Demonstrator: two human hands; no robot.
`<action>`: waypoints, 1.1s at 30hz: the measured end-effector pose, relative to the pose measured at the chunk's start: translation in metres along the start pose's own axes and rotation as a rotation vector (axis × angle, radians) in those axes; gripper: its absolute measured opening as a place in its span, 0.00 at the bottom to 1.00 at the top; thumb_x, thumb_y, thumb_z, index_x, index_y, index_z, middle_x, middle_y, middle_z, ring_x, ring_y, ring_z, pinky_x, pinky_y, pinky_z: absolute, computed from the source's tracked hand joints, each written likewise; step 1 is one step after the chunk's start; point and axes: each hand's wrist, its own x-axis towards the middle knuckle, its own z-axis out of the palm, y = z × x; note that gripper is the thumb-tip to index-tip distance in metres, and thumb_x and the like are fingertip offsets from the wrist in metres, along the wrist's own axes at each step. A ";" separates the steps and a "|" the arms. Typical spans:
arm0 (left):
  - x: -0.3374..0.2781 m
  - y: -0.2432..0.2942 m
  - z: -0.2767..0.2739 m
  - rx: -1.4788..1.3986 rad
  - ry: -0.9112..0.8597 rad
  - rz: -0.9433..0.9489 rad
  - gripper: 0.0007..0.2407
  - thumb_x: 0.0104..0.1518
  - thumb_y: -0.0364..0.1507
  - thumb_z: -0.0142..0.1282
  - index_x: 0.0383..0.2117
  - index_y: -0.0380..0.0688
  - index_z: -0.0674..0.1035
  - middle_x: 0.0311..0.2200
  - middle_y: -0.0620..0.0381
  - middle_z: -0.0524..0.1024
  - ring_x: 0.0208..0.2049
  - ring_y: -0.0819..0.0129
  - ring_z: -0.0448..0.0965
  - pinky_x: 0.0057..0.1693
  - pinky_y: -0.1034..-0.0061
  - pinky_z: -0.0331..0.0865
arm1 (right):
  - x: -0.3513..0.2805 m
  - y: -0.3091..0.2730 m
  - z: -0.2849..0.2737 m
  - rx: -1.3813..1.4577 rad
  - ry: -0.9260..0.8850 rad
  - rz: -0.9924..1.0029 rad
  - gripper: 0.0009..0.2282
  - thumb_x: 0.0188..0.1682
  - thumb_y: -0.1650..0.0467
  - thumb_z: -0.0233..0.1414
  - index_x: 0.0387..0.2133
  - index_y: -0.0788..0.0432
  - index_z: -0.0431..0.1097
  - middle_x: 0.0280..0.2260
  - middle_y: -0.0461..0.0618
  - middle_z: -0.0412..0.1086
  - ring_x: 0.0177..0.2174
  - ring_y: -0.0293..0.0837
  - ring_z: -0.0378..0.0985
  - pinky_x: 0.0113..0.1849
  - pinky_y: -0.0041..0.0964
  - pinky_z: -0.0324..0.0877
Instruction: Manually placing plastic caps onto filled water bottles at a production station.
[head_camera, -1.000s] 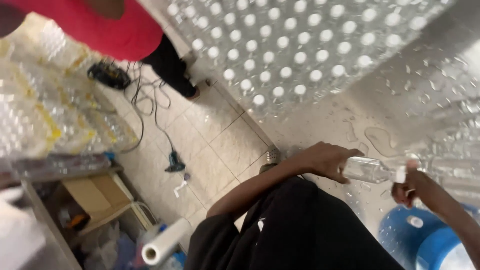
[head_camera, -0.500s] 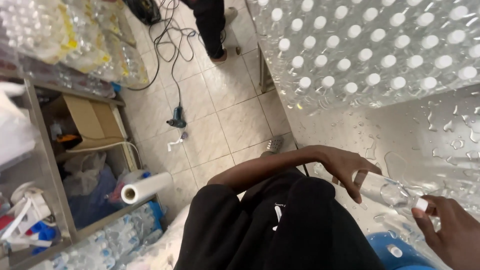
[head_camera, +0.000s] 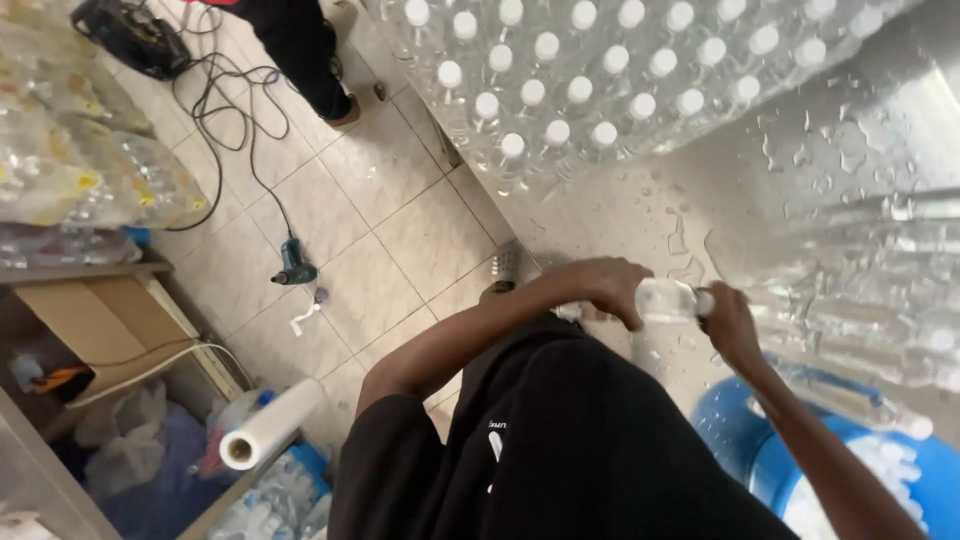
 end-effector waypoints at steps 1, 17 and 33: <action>0.011 -0.016 0.024 0.003 -0.025 0.003 0.45 0.46 0.47 0.73 0.74 0.49 0.65 0.35 0.43 0.87 0.30 0.54 0.91 0.34 0.56 0.88 | -0.005 -0.001 0.009 0.004 0.013 0.022 0.20 0.62 0.66 0.35 0.15 0.52 0.56 0.14 0.41 0.50 0.12 0.37 0.48 0.17 0.36 0.43; -0.032 -0.105 0.036 0.410 1.144 0.089 0.40 0.55 0.41 0.71 0.74 0.42 0.64 0.52 0.41 0.77 0.54 0.44 0.80 0.64 0.49 0.69 | 0.100 -0.090 0.062 -0.024 -0.139 0.347 0.27 0.57 0.52 0.57 0.61 0.56 0.72 0.32 0.65 0.75 0.35 0.57 0.81 0.31 0.50 0.77; -0.088 -0.116 0.020 -1.553 1.201 0.314 0.35 0.68 0.24 0.62 0.70 0.28 0.46 0.62 0.21 0.70 0.63 0.33 0.76 0.72 0.39 0.72 | 0.142 -0.117 0.001 -0.531 0.323 0.131 0.16 0.58 0.65 0.59 0.51 0.67 0.73 0.47 0.65 0.71 0.40 0.68 0.80 0.37 0.70 0.77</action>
